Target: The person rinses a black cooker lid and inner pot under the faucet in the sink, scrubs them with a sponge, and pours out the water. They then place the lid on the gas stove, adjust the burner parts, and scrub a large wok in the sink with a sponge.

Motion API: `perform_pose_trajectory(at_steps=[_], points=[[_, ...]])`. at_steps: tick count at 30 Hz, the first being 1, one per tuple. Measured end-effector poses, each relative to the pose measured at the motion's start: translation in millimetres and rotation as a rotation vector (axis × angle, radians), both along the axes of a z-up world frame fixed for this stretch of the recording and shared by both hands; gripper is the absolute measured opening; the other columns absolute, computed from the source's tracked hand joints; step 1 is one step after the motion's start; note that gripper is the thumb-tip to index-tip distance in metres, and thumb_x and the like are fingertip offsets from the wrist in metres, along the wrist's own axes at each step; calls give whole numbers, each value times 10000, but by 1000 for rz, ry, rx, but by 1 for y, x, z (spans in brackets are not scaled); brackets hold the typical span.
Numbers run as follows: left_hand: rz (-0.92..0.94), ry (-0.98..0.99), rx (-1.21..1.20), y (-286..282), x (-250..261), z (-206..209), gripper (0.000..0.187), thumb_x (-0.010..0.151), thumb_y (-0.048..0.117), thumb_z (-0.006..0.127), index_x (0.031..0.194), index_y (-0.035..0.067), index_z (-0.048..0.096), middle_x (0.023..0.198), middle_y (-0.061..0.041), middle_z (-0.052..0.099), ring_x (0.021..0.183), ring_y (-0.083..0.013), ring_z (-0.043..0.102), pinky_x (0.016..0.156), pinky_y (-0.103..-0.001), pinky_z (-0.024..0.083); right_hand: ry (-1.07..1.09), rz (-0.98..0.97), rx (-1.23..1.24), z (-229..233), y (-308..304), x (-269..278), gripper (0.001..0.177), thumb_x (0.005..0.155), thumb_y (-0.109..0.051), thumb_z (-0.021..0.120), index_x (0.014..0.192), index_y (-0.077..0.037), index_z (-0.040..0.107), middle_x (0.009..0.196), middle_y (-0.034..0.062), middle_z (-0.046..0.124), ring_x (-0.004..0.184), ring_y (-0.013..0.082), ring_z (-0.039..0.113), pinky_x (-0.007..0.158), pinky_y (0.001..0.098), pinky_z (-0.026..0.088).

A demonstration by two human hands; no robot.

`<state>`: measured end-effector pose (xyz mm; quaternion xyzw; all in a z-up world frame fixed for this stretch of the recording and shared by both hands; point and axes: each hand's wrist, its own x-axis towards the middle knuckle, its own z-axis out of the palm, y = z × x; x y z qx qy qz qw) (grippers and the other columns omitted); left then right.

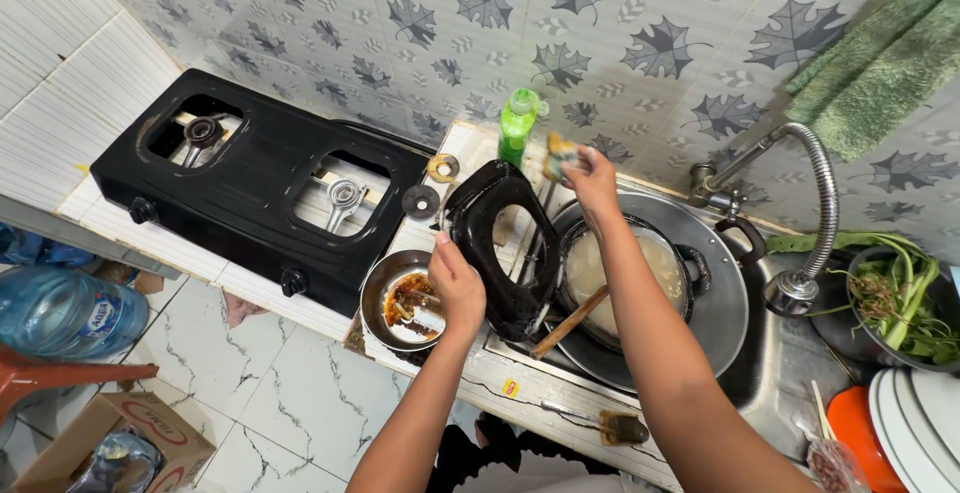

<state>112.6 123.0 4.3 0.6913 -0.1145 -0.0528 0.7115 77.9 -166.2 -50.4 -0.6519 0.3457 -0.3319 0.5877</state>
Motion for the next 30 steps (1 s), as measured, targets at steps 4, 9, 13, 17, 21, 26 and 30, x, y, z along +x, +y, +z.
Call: perform_pose_trajectory(at_steps=[4, 9, 13, 17, 21, 26, 30], points=[[23, -20, -11, -4, -5, 4, 541, 1114, 389, 342, 738, 10, 425, 615, -33, 390, 610, -150, 372, 601, -376, 381, -49, -38, 86, -27, -29, -15, 426, 925, -157, 701, 1328, -48, 617, 1157, 55, 663, 968, 134, 670, 751, 317, 609], [-56, 141, -48, -22, -21, 2, 578, 1109, 434, 322, 728, 15, 440, 616, -15, 384, 609, -139, 368, 596, -355, 381, -333, -239, 606, -87, -30, -179, 330, 955, -107, 619, 1279, -52, 654, 1126, 121, 671, 965, 214, 688, 825, 318, 594], [-108, 137, -37, -48, -46, -3, 586, 1110, 448, 331, 709, 27, 398, 614, -1, 354, 602, -131, 347, 572, -348, 346, -708, -356, 900, -99, -40, -323, 208, 1038, -175, 613, 1198, -50, 654, 1077, 127, 676, 962, 279, 677, 872, 398, 585], [-162, 214, -29, -75, -80, -9, 586, 1101, 442, 328, 673, 44, 368, 589, 4, 324, 570, -135, 319, 533, -362, 313, -603, -582, 788, -78, -75, -373, 347, 938, -345, 446, 1057, -90, 649, 950, 102, 712, 832, 259, 677, 746, 415, 559], [-186, 259, -30, -94, -110, -18, 590, 1111, 434, 330, 667, 46, 355, 588, 9, 326, 572, -130, 317, 539, -357, 323, -461, -867, 361, -80, -85, -323, 279, 982, -316, 477, 1006, -70, 606, 875, 55, 631, 762, 197, 659, 691, 367, 546], [-149, 217, -90, -106, -140, -32, 539, 1099, 417, 346, 711, 60, 456, 630, 26, 374, 612, -103, 349, 572, -328, 360, -234, -657, 152, -78, -120, -269, 166, 1010, -219, 578, 1112, -110, 504, 717, 25, 550, 550, 140, 527, 480, 343, 429], [-132, 274, -50, -108, -155, -42, 565, 1118, 429, 344, 700, 49, 374, 636, 22, 322, 607, -106, 302, 548, -326, 312, -547, -59, 623, -73, -162, -258, 177, 961, -259, 629, 1100, -172, 562, 589, 20, 527, 466, 149, 536, 410, 326, 458]])
